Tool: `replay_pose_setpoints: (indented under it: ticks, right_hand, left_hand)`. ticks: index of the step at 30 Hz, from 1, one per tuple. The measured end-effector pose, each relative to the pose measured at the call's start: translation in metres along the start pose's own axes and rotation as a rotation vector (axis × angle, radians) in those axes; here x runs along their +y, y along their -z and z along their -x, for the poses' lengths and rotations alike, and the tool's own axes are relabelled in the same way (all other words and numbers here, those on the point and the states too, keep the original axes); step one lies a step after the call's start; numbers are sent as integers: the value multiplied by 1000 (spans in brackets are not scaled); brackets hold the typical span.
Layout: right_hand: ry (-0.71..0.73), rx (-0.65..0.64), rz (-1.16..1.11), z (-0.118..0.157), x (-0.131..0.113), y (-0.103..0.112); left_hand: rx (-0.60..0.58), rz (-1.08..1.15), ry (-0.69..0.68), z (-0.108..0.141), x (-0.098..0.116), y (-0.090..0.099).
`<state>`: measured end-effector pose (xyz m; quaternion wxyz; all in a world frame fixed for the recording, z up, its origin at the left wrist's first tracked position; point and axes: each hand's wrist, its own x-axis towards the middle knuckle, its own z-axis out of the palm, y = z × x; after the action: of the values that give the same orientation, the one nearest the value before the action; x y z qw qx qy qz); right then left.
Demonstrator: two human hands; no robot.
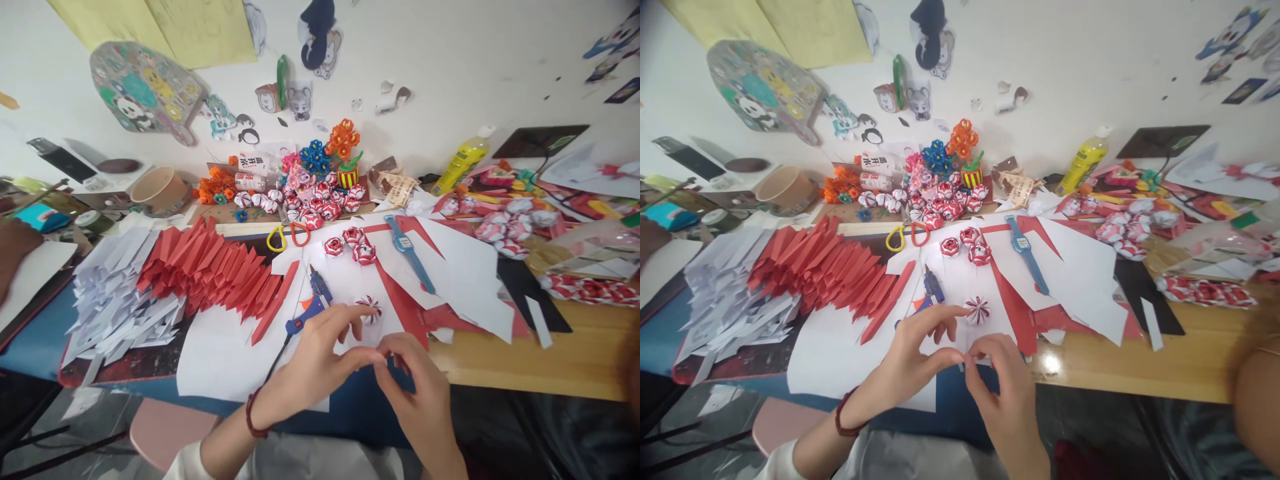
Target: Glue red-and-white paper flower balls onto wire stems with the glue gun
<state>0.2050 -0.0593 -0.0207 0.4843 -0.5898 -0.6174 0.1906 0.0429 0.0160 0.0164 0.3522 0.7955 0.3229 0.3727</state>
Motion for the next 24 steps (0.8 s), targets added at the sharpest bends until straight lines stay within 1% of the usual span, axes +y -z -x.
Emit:
replay_pose_setpoints:
  ticks: [2,4,7,8,10,11,13,16,19,22,24]
  right_hand:
    - [68,-29,42,-4,-1,2]
    - [72,43,63,-5,6,0]
    - [-45,223,97,-6,29,-10]
    - [-96,241,111,-8,38,-15]
    - [-189,195,111,-12,55,-25]
    - [-213,166,108,-14,61,-30]
    - [-221,130,90,-18,69,-39]
    - [-170,129,60,-20,71,-45]
    - [-123,142,54,-18,70,-46]
    - [-84,157,65,-17,69,-46]
    - [-62,163,75,-17,69,-46]
  left_hand:
    - [-4,46,-21,-11,5,-3]
    - [37,33,-32,-16,4,-3]
    - [182,-26,-1,-16,-3,0]
    - [234,-54,0,-16,-6,1]
    - [308,-117,-25,-16,-14,0]
    - [321,-143,-48,-16,-18,-2]
    - [306,-179,-107,-18,-24,-7]
    - [255,-190,-200,-20,-32,-14]
    - [211,-206,-264,-20,-36,-18]
    - [196,-245,-313,-20,-36,-18]
    - [188,-258,-308,-19,-34,-18]
